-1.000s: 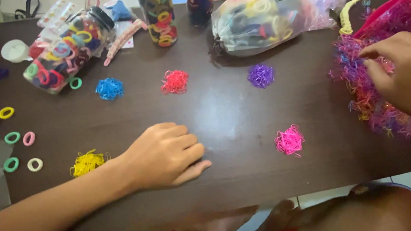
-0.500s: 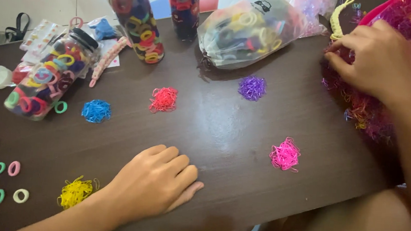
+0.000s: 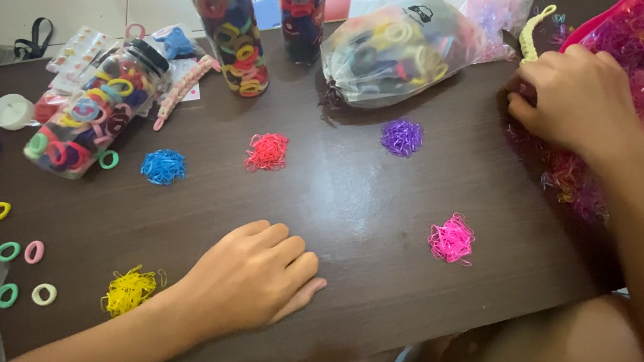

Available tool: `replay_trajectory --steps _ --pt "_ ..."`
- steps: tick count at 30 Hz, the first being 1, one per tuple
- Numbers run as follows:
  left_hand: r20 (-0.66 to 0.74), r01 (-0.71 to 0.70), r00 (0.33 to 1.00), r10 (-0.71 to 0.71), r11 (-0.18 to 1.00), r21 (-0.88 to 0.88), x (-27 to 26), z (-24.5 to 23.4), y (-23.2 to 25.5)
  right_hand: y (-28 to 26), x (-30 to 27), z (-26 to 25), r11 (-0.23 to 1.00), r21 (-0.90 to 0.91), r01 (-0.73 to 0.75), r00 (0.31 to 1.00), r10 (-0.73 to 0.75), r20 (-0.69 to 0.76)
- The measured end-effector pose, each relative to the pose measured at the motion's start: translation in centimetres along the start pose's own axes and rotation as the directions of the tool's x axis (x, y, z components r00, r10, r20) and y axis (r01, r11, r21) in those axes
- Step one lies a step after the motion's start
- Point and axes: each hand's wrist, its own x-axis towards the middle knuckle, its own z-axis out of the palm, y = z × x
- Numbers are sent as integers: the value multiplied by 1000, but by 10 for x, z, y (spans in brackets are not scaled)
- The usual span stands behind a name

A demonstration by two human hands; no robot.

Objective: Sorting small colored elastic loom bands from a large basket into separate piles on a table by color.

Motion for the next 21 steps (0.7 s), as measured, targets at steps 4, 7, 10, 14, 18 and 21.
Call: replay_trajectory --steps 4,7,10,14,18,21 --pt "-34 -2 999 3 1000 15 -3 1 1 10 -8 10 999 26 38 991 -35 -132" --pt "-50 -4 999 5 1000 20 -4 2 1 21 -13 19 999 -34 -18 980 11 -199" --pt "-16 4 1000 -4 1000 4 -3 1 1 23 -14 22 1000 -4 -11 982 10 -191" --pt "-37 -14 999 15 1000 21 -3 2 0 15 -10 14 997 66 27 988 -16 -156" --pt "-40 -12 999 13 1000 19 -4 3 0 15 -10 18 996 80 48 964 -26 -263" --pt "-24 -11 1000 12 1000 20 -3 1 0 15 -11 18 1000 -21 3 985 -6 -171"
